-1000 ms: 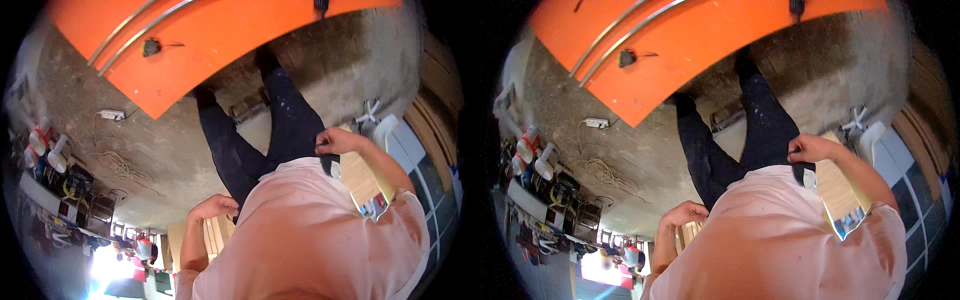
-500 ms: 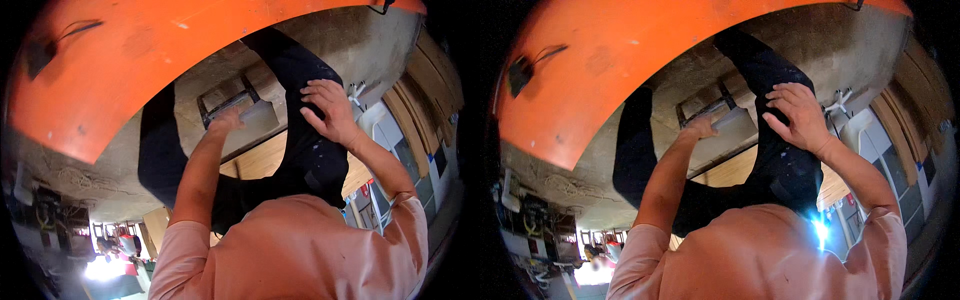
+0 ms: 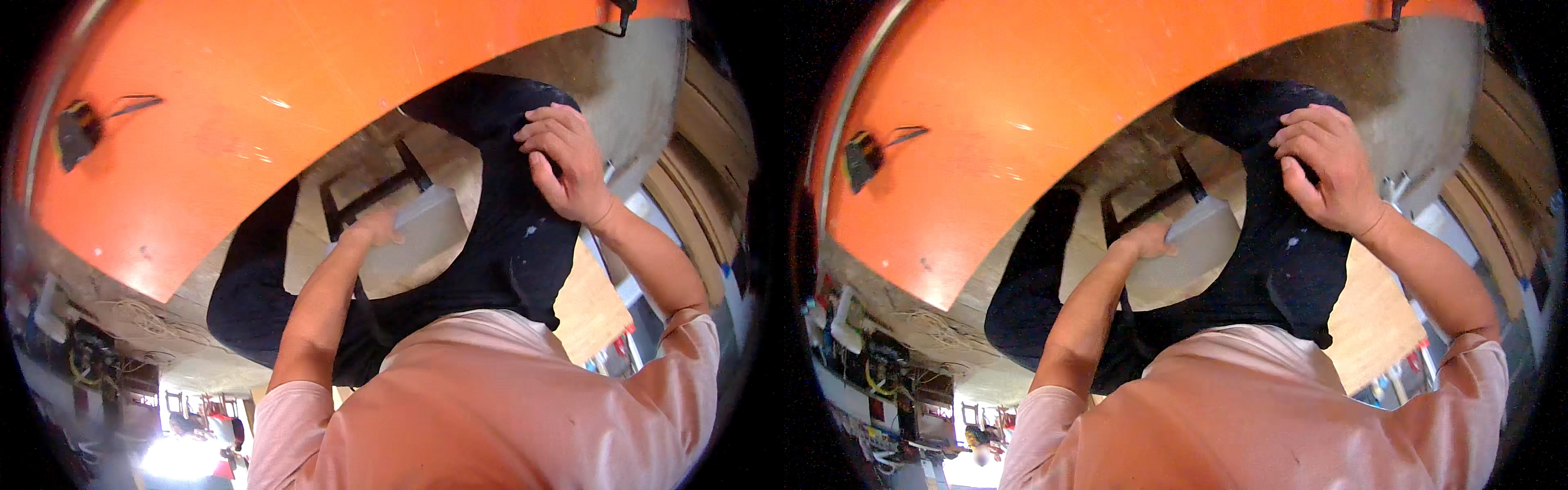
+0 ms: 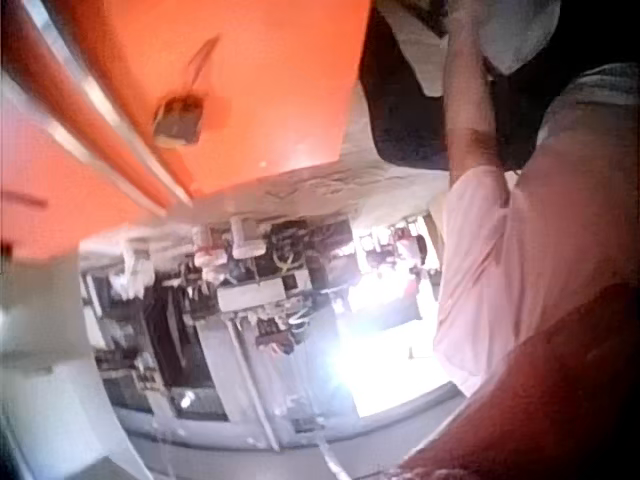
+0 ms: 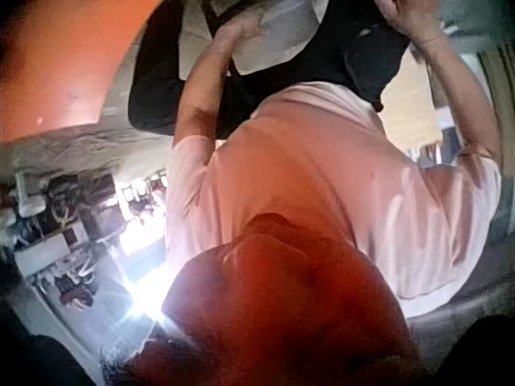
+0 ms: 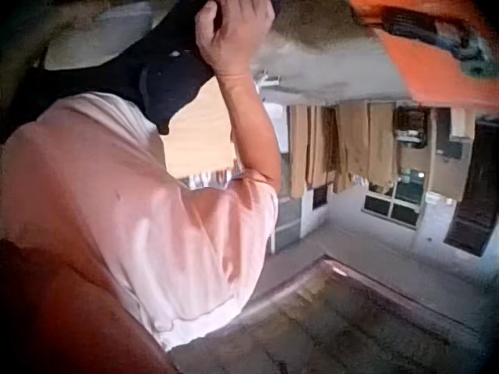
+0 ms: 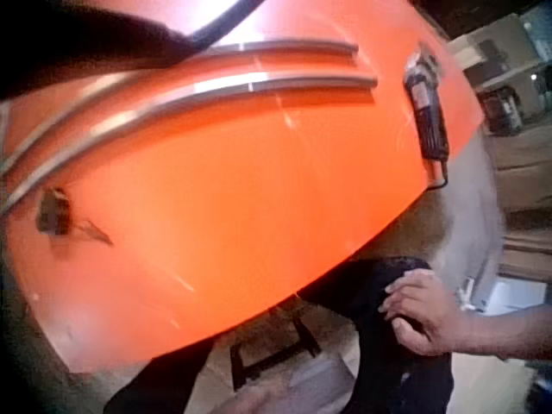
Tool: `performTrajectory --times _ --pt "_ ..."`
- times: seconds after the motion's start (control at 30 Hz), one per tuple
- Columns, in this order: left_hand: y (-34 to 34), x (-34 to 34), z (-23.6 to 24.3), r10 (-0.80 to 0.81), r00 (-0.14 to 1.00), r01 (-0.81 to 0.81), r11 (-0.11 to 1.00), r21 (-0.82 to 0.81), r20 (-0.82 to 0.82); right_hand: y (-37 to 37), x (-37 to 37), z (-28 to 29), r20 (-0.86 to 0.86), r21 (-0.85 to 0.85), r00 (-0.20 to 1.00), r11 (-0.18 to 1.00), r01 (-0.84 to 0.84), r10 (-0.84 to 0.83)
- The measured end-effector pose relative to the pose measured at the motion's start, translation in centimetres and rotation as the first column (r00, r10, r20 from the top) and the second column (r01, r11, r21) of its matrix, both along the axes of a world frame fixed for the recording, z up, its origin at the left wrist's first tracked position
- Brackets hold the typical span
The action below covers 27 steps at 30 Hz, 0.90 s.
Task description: The person measures and marks metal rods with a tape measure and marker, then uses an angle grinder to cut the rods at the marked points. The person cuts multiple rods sequentially, producing sparks during the cutting process.
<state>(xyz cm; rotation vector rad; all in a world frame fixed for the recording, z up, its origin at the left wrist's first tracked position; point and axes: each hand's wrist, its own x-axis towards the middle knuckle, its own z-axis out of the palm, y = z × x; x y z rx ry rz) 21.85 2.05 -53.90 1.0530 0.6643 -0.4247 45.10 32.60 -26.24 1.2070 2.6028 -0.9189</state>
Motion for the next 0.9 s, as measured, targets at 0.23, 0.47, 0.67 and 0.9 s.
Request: performTrajectory --times 0.23,0.47,0.67,0.9 --pt "1.4 1.4 -6.6 -0.247 0.915 0.322 0.924 -0.206 0.320 0.0 1.6 -3.6 -0.079 0.335 0.996 0.940 0.063 -0.039" --pt "13.0 1.0 3.3 -0.055 0.986 0.092 0.966 0.241 -0.158 -2.3 1.2 -3.2 -0.225 0.464 0.973 0.884 0.063 0.048" --pt "13.6 -4.1 17.5 0.364 0.932 -0.232 0.589 0.774 0.002 -1.2 -1.2 -2.2 -0.189 0.344 0.970 0.936 -0.080 0.153" --pt "9.2 -13.1 24.4 0.727 0.679 -0.559 0.421 0.714 0.104 7.9 -9.1 -3.3 -0.273 0.292 0.958 0.956 -0.005 0.088"
